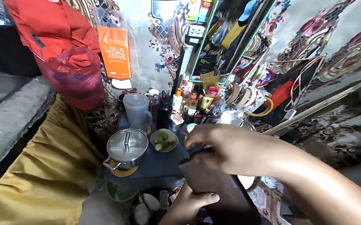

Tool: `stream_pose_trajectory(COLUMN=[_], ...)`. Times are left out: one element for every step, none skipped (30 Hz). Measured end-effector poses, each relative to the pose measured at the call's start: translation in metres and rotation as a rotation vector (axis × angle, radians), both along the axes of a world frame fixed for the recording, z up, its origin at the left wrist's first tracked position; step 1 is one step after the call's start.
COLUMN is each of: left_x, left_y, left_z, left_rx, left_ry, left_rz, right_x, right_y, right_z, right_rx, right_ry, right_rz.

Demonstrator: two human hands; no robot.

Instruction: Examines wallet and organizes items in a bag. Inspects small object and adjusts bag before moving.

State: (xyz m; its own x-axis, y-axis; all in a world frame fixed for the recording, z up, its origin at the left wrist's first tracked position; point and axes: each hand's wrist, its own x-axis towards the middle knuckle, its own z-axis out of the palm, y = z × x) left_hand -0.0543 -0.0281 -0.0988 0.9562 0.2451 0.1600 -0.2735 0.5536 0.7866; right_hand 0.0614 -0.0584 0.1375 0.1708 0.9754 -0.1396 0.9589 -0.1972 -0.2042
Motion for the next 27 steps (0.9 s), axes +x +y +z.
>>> stream_pose_trajectory(left_x=[-0.005,-0.009,-0.013,-0.015,-0.015,-0.014,-0.012,-0.010,-0.007,-0.002,0.004,0.009,0.012,0.014,0.015,0.015,0.016,0.017,0.018,0.019,0.020,0.019,0.020,0.019,0.018,0.018,0.017], left_y=[0.002,0.005,0.007,0.009,0.010,0.010,0.008,0.004,-0.002,-0.009,-0.015,-0.019,-0.023,-0.029,-0.035,-0.041,-0.046,-0.049,-0.051,-0.051,-0.051,-0.050,-0.050,-0.050,-0.050,-0.049,-0.049], left_z=[0.003,0.007,0.010,0.012,0.014,0.015,0.018,0.022,0.027,0.032,0.035,0.036,0.038,0.040,0.043,0.043,0.042,0.040,0.038,0.035,0.033,0.032,0.032,0.033,0.035,0.037,0.037], left_rx=[-0.084,-0.161,-0.242,-0.312,-0.368,-0.410,-0.441,-0.441,-0.402,-0.316,-0.208,-0.091,0.008,0.080,0.111,0.111,0.091,0.069,0.037,0.013,-0.002,-0.014,-0.032,-0.060,-0.102,-0.155,-0.209], left_ry=[-0.021,-0.036,-0.067,-0.097,-0.124,-0.135,-0.099,-0.022,0.074,0.180,0.272,0.337,0.381,0.403,0.405,0.400,0.396,0.402,0.406,0.412,0.426,0.439,0.454,0.467,0.478,0.482,0.480], left_rz=[-0.013,-0.026,-0.047,-0.067,-0.083,-0.091,-0.065,-0.002,0.080,0.158,0.200,0.204,0.185,0.163,0.125,0.098,0.073,0.039,-0.006,-0.060,-0.118,-0.172,-0.215,-0.246,-0.269,-0.290,-0.306], right_x=[0.014,0.023,0.030,0.033,0.030,0.023,0.013,0.002,-0.006,-0.013,-0.019,-0.024,-0.030,-0.036,-0.043,-0.050,-0.056,-0.060,-0.064,-0.067,-0.067,-0.067,-0.066,-0.064,-0.062,-0.059,-0.057], right_y=[-0.019,-0.040,-0.062,-0.083,-0.102,-0.116,-0.126,-0.134,-0.139,-0.143,-0.146,-0.148,-0.151,-0.153,-0.155,-0.158,-0.162,-0.165,-0.169,-0.173,-0.178,-0.184,-0.189,-0.195,-0.202,-0.208,-0.214], right_z=[-0.007,-0.019,-0.036,-0.055,-0.074,-0.091,-0.103,-0.113,-0.122,-0.129,-0.136,-0.142,-0.148,-0.152,-0.155,-0.156,-0.157,-0.157,-0.156,-0.156,-0.157,-0.159,-0.162,-0.166,-0.168,-0.168,-0.168], right_rx=[0.198,0.328,0.372,0.362,0.337,0.326,0.326,0.353,0.391,0.445,0.508,0.555,0.576,0.579,0.572,0.555,0.536,0.519,0.504,0.501,0.507,0.523,0.548,0.582,0.619,0.644,0.671], right_ry=[0.138,0.292,0.476,0.675,0.847,0.973,1.059,1.117,1.140,1.128,1.089,1.044,1.004,0.955,0.902,0.846,0.802,0.781,0.775,0.787,0.813,0.846,0.878,0.912,0.954,1.001,1.043], right_rz=[-0.028,-0.094,-0.167,-0.211,-0.213,-0.193,-0.177,-0.200,-0.235,-0.292,-0.366,-0.444,-0.523,-0.595,-0.651,-0.686,-0.699,-0.700,-0.715,-0.741,-0.770,-0.793,-0.807,-0.806,-0.804,-0.806,-0.799])
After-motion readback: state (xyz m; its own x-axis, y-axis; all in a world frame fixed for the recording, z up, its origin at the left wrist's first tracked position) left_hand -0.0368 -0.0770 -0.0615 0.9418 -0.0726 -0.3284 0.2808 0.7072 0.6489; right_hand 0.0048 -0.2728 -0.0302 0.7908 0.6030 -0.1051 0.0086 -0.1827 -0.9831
